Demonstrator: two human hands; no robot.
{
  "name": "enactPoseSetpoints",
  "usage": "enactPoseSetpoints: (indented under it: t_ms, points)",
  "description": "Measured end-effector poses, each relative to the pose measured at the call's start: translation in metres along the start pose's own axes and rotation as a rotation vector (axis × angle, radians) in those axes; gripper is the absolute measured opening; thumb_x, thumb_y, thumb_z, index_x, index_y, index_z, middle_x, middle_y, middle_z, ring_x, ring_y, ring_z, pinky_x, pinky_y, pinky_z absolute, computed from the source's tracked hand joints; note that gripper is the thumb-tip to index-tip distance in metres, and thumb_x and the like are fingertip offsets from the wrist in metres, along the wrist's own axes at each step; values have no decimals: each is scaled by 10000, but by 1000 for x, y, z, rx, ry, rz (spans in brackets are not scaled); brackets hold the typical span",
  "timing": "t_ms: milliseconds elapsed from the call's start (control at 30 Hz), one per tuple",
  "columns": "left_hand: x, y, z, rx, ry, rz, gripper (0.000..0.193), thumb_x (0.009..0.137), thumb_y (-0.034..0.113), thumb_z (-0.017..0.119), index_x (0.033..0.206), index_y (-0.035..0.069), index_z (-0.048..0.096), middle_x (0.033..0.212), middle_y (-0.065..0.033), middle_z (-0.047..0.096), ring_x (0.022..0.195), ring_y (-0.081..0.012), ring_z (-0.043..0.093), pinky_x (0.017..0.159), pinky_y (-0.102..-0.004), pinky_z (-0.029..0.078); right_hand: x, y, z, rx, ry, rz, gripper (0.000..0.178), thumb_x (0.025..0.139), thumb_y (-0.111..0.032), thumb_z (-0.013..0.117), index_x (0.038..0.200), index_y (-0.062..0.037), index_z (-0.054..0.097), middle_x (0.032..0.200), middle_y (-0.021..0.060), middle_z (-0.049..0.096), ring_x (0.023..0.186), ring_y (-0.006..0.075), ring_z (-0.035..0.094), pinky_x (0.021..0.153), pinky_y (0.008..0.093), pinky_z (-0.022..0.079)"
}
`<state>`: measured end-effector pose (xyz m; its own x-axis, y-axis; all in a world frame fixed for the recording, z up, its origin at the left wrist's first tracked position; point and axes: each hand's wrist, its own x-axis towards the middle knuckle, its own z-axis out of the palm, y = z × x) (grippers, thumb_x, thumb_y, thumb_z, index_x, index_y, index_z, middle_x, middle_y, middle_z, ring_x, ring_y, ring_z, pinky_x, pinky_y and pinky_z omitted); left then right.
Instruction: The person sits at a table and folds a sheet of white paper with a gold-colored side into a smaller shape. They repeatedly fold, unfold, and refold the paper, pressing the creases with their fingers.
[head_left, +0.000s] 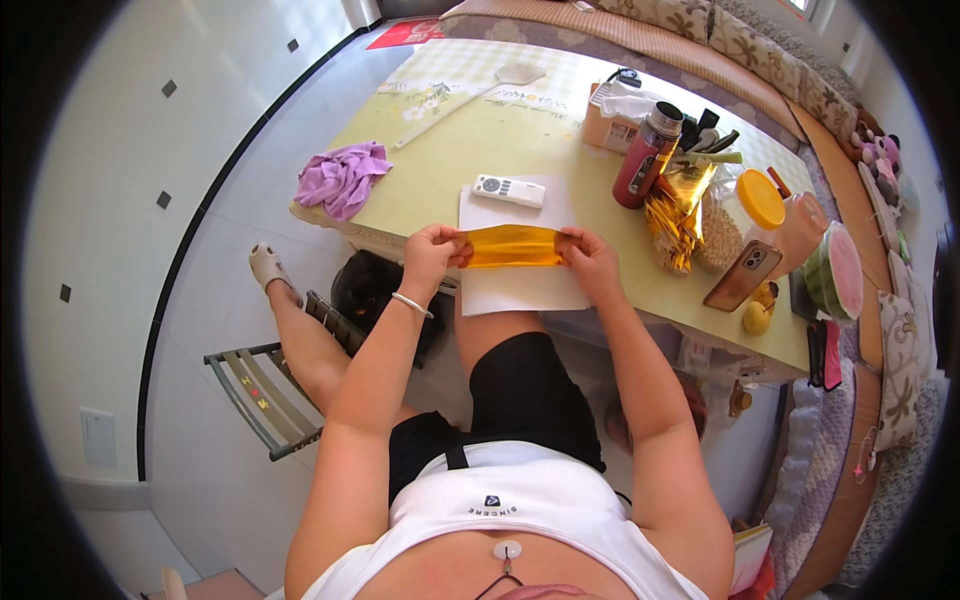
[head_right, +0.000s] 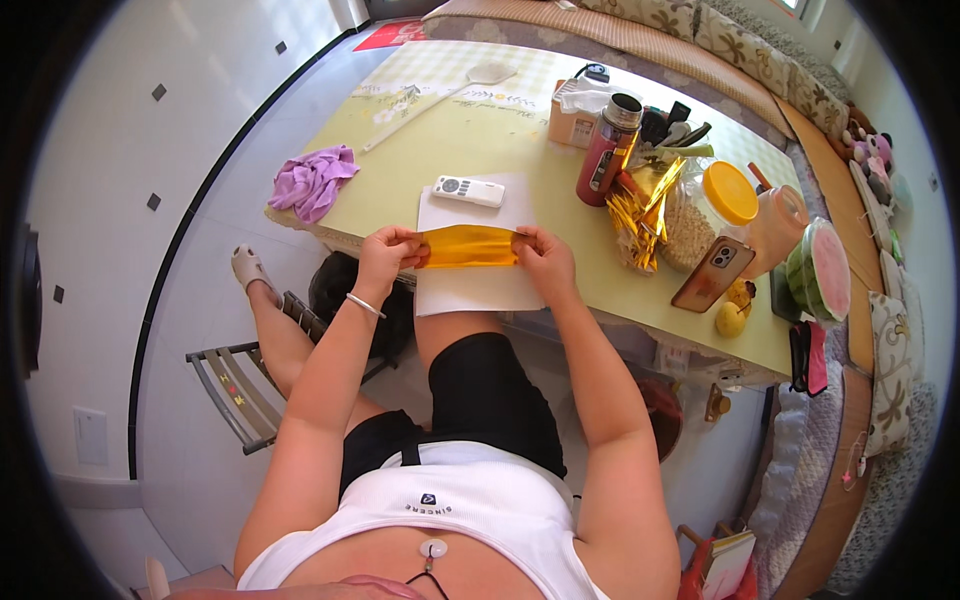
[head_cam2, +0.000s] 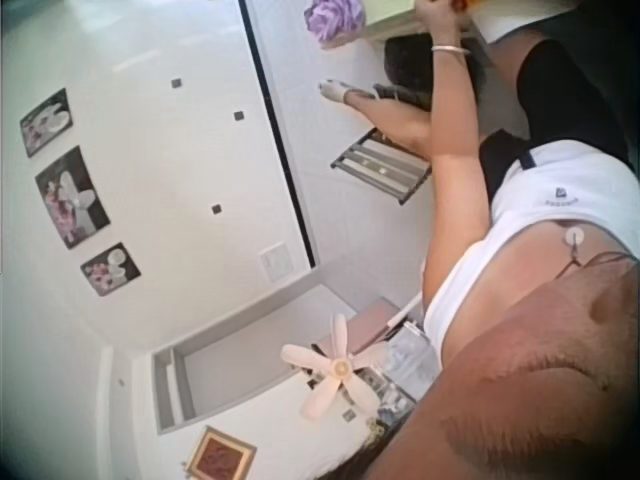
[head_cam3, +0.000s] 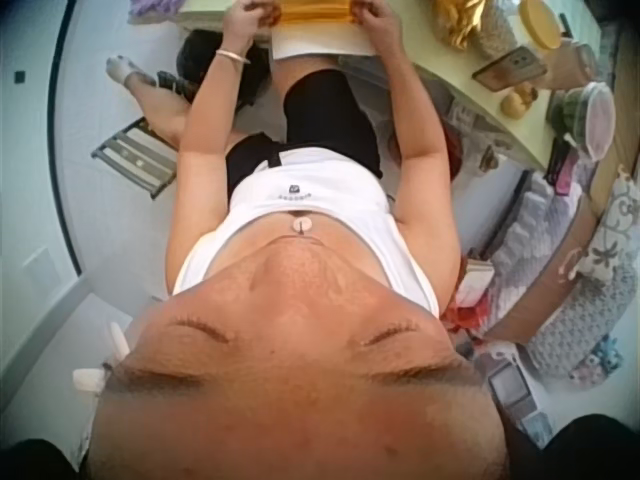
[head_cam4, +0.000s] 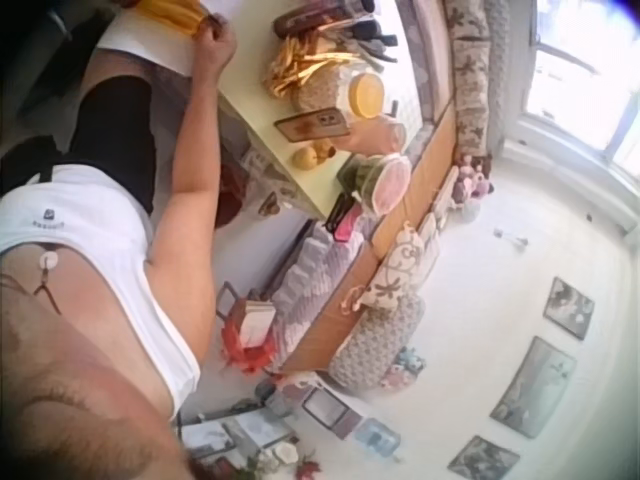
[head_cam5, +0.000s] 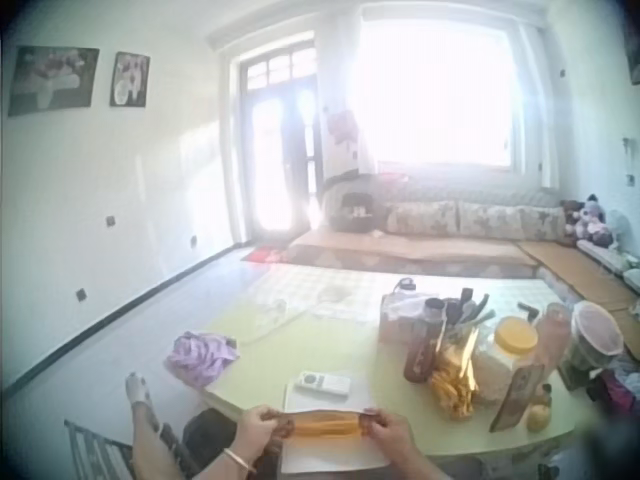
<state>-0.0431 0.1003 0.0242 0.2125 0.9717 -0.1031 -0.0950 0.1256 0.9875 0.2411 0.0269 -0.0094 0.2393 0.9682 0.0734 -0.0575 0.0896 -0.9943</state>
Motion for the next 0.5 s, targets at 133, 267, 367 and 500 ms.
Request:
enactPoseSetpoints:
  t_ms: [133, 267, 367, 500]
  points:
    - [-6, 0, -4, -2, -44, -34, 72, 967, 50, 681, 974, -18, 707, 919, -126, 759, 830, -186, 757, 742, -277, 615, -2, -14, -1, 41, 9, 81, 186, 992, -87, 670, 1151, 4, 700, 911, 17, 718, 779, 86, 654, 728, 233, 546]
    - [-7, -4, -7, 23, -64, -28, 102, 971, 81, 695, 952, -18, 712, 914, -129, 765, 854, -191, 763, 768, -270, 613, 0, -23, -2, 101, -11, 94, 128, 991, -111, 686, 1060, -10, 725, 869, 18, 714, 755, 79, 652, 689, 211, 535]
    - [-6, -6, -9, 55, -66, -23, 108, 965, 84, 703, 943, -21, 715, 889, -119, 762, 830, -185, 756, 759, -266, 605, 4, -26, -3, 64, 10, 164, 117, 989, -123, 695, 972, -12, 730, 824, 13, 709, 702, 71, 635, 641, 192, 511]
    - [-4, -11, -8, 215, 3, 27, 172, 927, 103, 734, 844, -47, 730, 795, -90, 729, 740, -146, 702, 688, -288, 576, 5, -28, -3, -63, 3, 183, 145, 975, -133, 713, 891, -15, 725, 761, 14, 702, 643, 75, 621, 598, 196, 486]
